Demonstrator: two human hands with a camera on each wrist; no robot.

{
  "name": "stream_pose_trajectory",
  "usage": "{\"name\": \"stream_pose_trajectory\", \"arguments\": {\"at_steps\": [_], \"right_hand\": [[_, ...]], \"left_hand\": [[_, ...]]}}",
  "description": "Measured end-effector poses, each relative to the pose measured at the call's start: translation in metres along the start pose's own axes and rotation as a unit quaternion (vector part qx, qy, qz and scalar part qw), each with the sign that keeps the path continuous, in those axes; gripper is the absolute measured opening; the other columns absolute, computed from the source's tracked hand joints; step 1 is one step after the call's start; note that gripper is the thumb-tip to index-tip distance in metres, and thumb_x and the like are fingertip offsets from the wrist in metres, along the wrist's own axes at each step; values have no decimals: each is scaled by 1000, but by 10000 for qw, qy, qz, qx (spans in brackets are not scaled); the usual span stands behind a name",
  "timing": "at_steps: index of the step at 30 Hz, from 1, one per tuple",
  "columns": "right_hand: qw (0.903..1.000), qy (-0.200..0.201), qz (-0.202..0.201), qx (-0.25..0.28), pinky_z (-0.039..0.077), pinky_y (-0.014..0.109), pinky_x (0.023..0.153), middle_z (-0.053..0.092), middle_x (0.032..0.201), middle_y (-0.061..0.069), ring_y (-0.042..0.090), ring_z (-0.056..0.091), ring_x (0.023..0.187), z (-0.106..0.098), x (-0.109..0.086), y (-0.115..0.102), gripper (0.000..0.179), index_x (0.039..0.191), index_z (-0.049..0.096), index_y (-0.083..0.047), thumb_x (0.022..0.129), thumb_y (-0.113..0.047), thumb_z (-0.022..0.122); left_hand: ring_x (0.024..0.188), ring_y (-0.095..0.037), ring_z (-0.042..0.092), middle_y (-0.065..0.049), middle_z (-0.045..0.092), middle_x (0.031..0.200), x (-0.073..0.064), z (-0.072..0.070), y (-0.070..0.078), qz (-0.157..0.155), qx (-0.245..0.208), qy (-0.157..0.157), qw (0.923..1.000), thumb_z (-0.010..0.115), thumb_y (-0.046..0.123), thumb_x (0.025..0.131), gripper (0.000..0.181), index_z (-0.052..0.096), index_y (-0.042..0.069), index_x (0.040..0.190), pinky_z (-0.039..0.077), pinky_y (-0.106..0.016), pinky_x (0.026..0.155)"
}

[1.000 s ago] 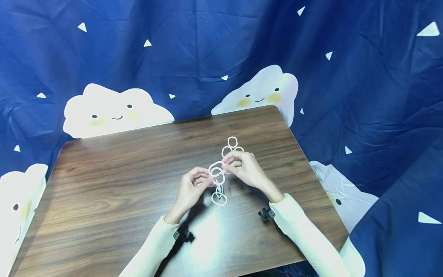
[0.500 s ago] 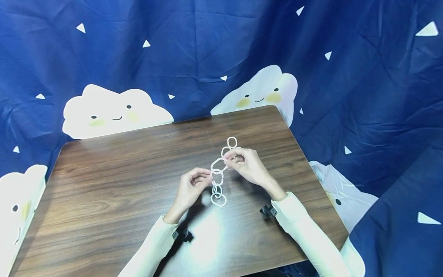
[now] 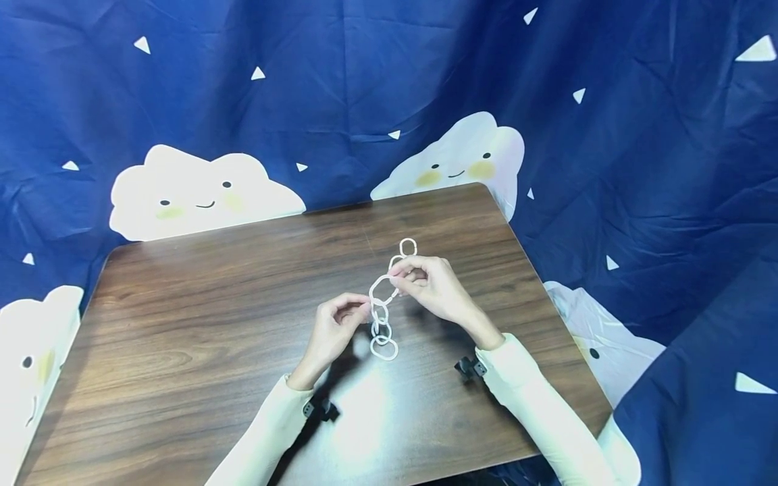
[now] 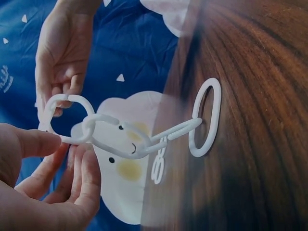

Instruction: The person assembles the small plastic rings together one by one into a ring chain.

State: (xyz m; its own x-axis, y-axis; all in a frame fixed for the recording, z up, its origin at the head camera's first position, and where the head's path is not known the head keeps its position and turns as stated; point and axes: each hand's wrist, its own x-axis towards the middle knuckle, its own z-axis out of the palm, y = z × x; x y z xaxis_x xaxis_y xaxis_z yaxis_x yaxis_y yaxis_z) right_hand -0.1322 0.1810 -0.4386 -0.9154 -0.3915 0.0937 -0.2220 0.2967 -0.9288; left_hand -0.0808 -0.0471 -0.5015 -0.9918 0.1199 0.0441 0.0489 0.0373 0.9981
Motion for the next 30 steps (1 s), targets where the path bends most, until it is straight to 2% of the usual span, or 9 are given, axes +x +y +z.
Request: {"name": "stream_pose_trajectory", "arguments": {"at_steps": [5,9,12,20,24,30], "right_hand": [[10000,-37,-75,20,67,27,73,77,92,16,20,76,79,0,2,1,15,109,75,-1,97,-9,74],[9999,-25,-109,-12,66,26,72,77,91,15,17,75,78,0,4,0,14,109,75,-2,97,-10,74],[9999,-2,-103,-57,66,26,72,77,91,15,16,74,78,0,5,0,14,109,76,-3,97,-11,74],[9999,-20,-131,-68,66,26,72,78,93,15,15,75,79,-1,7,1,14,109,76,-4,97,-11,74],[9998,-31,-150,-82,66,26,71,78,93,15,16,75,78,-1,8,0,14,109,76,-4,97,-11,74],[9997,-53,-124,-208,65,25,71,78,91,13,23,75,79,2,8,-1,14,109,77,-6,97,-13,74]], "left_hand": [[93,-42,76,-23,78,103,4,-1,3,229,159,142,9995,72,8,97,14,77,0,108,65,-20,78],[89,-21,77,-22,78,104,9,-2,8,476,238,221,9983,73,10,97,15,77,1,108,64,-17,77],[87,-12,75,-21,78,105,12,-3,13,602,219,238,9977,72,11,98,16,77,1,110,64,-17,77],[94,-38,76,-20,78,108,19,-3,22,789,254,180,9964,73,12,98,21,76,0,114,65,-20,79],[92,-31,77,-19,78,107,21,-3,24,815,260,134,9962,75,11,96,21,76,0,114,65,-22,79],[84,-10,73,-20,78,100,22,-2,25,741,264,85,9969,77,10,94,19,78,1,110,65,-20,75]]}}
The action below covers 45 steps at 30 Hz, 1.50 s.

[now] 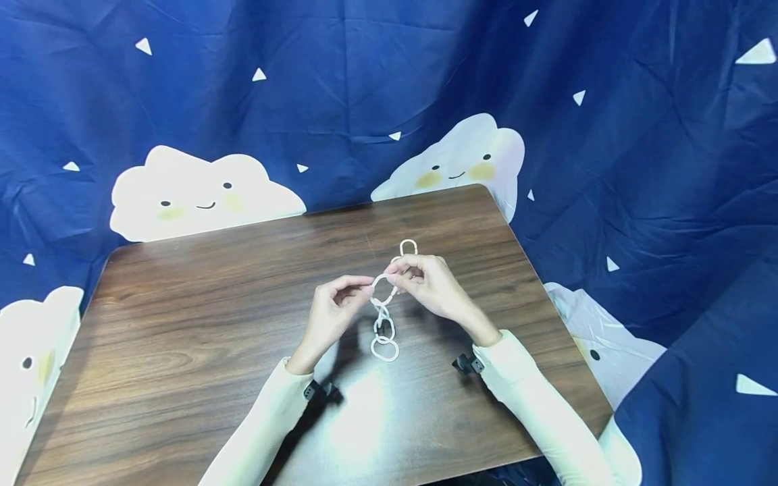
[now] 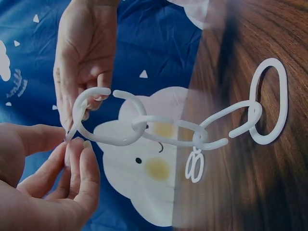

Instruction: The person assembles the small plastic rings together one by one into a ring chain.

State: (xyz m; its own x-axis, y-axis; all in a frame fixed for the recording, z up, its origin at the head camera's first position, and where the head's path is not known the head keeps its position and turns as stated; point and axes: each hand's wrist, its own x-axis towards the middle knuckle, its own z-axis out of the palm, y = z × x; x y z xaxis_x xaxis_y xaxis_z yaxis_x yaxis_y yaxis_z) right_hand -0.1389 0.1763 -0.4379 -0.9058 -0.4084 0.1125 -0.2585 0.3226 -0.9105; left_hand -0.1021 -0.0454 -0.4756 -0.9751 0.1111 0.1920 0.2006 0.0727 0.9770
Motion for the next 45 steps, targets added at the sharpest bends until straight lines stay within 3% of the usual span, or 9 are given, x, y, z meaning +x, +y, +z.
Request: {"name": "stream_pose_trajectory", "arguments": {"at_steps": [6,13,19,25,29,37,42,45], "right_hand": [[9999,-67,16,-84,65,24,71,78,94,12,31,76,81,2,1,0,15,111,78,-9,97,-15,75],[9995,-236,-187,-129,66,26,74,78,111,15,19,76,84,-2,4,-3,18,113,77,-3,96,-8,74],[9989,-291,-161,-316,67,30,78,79,100,15,17,76,84,-17,11,-1,16,113,76,-4,100,-12,71],[9987,-84,46,-502,68,37,78,78,95,16,17,77,81,-31,19,11,16,110,76,-4,100,-16,71],[9988,58,170,-461,68,39,79,79,96,15,6,75,78,-38,25,21,16,111,75,-2,100,-14,70],[9985,143,465,-264,67,46,84,77,100,21,3,74,79,-45,35,45,21,113,72,6,101,-10,68],[9971,197,660,-313,67,42,84,76,106,28,2,74,79,-47,40,60,25,116,72,6,101,-14,69],[9945,326,788,-604,67,31,84,77,109,27,11,78,86,-46,43,68,24,116,73,2,99,-15,72]], "left_hand": [[80,-8,70,-20,77,95,1,0,0,-99,84,-5,9999,78,8,93,16,78,1,108,62,-16,72],[80,-12,71,-22,77,95,0,0,0,-74,73,25,9999,79,6,91,17,77,-1,107,62,-15,70],[80,-13,72,-20,76,96,0,-2,0,-93,46,62,9999,77,6,93,14,76,0,106,64,-17,72],[81,-22,74,-21,76,95,-1,-3,-2,-173,3,121,9998,78,7,92,15,75,0,105,64,-18,72],[79,-14,73,-22,76,96,-3,-3,-2,-260,-129,156,9995,78,5,92,15,74,-1,105,63,-17,72],[78,-7,73,-25,76,96,-4,-2,-2,-295,-316,195,9989,76,1,91,16,71,-4,105,64,-18,73],[78,-6,73,-26,76,97,-5,-3,-1,-271,-340,233,9988,75,0,92,15,70,-5,105,64,-18,73],[78,-6,73,-27,75,97,-5,-3,0,-252,-422,250,9985,75,-1,92,15,70,-5,105,64,-19,74]]}}
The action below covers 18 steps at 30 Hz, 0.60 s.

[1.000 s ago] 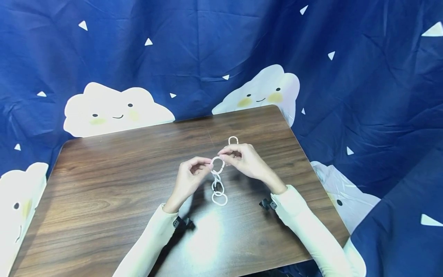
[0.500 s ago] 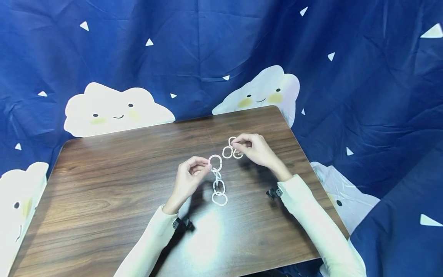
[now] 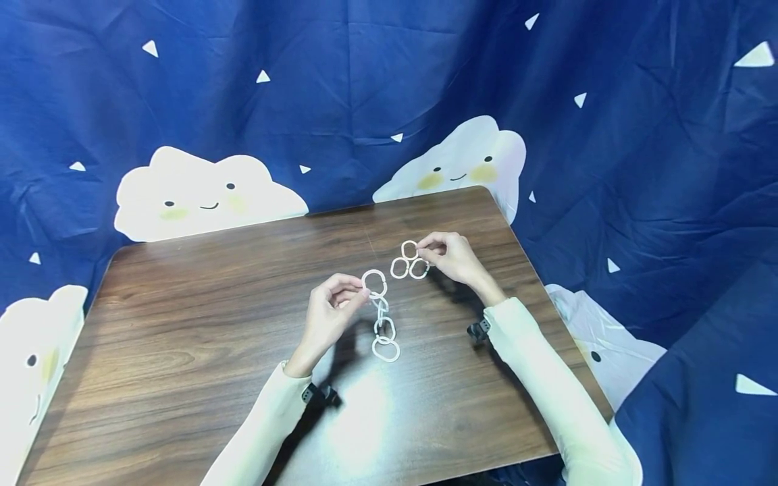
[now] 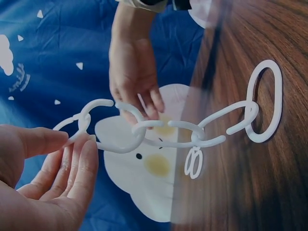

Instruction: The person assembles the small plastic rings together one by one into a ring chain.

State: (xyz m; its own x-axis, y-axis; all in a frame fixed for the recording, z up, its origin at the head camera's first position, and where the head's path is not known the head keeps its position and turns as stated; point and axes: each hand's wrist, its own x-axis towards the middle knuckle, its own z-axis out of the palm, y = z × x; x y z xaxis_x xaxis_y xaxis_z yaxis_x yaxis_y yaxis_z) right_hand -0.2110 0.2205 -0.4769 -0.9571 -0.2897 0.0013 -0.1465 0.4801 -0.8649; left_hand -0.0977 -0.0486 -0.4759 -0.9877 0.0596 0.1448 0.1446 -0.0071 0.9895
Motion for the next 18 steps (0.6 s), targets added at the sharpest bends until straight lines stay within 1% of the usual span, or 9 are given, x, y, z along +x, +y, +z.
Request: {"name": "stream_pose_trajectory", "arguments": {"at_steps": [3,4,6,9,11,14,16,18], "right_hand": [[9992,147,85,-363,60,16,82,79,108,19,23,79,93,3,3,8,24,116,74,-1,97,-16,74],[9987,196,106,-461,57,14,81,80,108,17,26,78,95,4,4,11,23,116,75,-3,96,-16,75],[9977,267,139,-609,54,13,81,80,107,15,28,78,97,7,5,16,23,115,75,-5,95,-17,76],[9963,304,259,-768,57,23,86,79,112,15,29,77,100,10,7,24,27,118,74,-7,94,-19,78],[9951,285,360,-875,59,33,93,77,118,16,31,75,105,13,9,29,33,121,72,-6,93,-21,79],[9935,227,522,-985,57,46,102,73,129,18,35,72,114,17,11,36,40,126,69,-5,92,-23,80],[9931,208,595,-986,55,49,107,70,132,20,38,70,118,19,12,39,44,129,67,-3,92,-22,81],[9931,214,609,-982,54,50,108,69,132,22,39,68,118,21,12,42,47,130,65,0,91,-21,82]], "left_hand": [[78,-6,73,-28,75,96,0,0,1,10,-95,-11,10000,75,-1,91,16,69,-6,105,65,-20,75],[79,-6,73,-28,75,96,0,0,2,9,-115,-17,9999,76,-1,91,17,69,-6,106,65,-20,75],[79,-6,73,-28,74,97,0,0,2,14,-136,-25,9999,76,0,91,17,69,-6,106,65,-19,75],[78,-6,73,-28,74,96,1,-1,2,24,-145,-9,9999,77,0,91,17,69,-6,105,65,-19,75],[78,-5,73,-27,74,96,1,-1,2,31,-126,9,9999,77,0,91,17,70,-6,105,64,-18,75],[78,-5,72,-27,75,96,1,-2,3,46,-107,13,9999,77,0,90,16,70,-5,104,64,-18,74],[78,-5,72,-27,75,96,1,-2,4,64,-103,-3,9999,77,0,90,17,70,-5,104,64,-18,75],[78,-5,72,-28,74,96,2,-2,4,77,-112,-19,9999,77,0,90,17,70,-5,104,64,-18,74]]}}
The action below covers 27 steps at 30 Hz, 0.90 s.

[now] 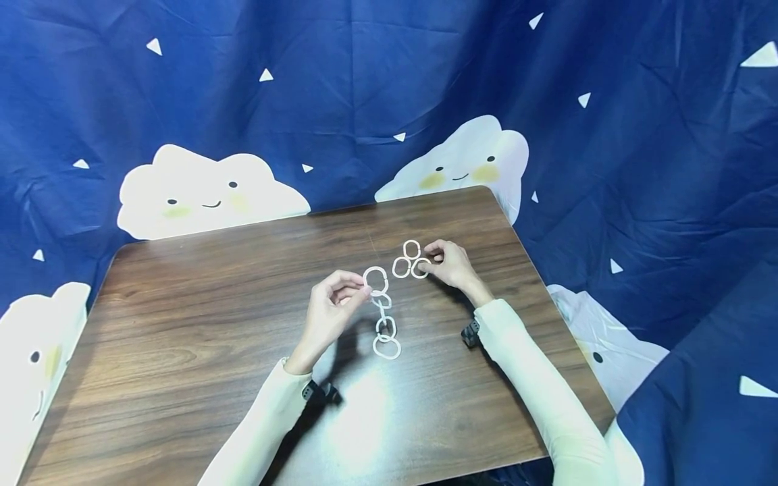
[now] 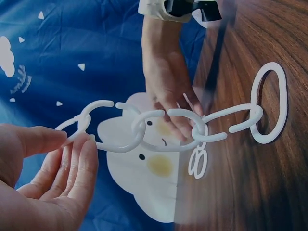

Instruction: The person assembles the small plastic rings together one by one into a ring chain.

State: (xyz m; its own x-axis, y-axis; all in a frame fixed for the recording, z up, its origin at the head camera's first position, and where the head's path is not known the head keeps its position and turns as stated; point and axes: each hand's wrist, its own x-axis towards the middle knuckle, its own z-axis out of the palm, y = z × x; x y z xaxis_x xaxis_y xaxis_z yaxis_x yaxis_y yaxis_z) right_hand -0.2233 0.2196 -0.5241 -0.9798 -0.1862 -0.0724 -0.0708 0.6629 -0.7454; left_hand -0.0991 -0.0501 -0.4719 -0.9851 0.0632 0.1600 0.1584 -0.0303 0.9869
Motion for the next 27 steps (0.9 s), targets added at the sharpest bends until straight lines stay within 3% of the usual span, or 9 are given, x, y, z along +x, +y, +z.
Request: {"name": "stream_pose_trajectory", "arguments": {"at_steps": [13,20,27], "right_hand": [[9973,162,-274,-664,52,45,98,65,115,20,34,62,107,12,1,2,54,121,70,1,81,-29,90],[9969,179,-212,-739,47,36,89,62,108,18,31,59,101,14,2,0,52,116,72,0,77,-27,93],[9972,110,-37,-742,46,35,87,61,106,16,29,57,99,13,4,-1,52,113,71,-1,75,-27,95]], "left_hand": [[79,-5,72,-26,75,96,1,2,0,-49,53,-16,10000,76,1,91,16,70,-5,105,63,-15,72],[79,-6,72,-27,74,96,1,1,0,-71,61,-44,9999,76,0,91,16,70,-5,105,64,-17,74],[78,-6,72,-28,74,96,1,0,-3,-47,16,-33,10000,76,0,91,18,69,-8,106,64,-17,74]]}}
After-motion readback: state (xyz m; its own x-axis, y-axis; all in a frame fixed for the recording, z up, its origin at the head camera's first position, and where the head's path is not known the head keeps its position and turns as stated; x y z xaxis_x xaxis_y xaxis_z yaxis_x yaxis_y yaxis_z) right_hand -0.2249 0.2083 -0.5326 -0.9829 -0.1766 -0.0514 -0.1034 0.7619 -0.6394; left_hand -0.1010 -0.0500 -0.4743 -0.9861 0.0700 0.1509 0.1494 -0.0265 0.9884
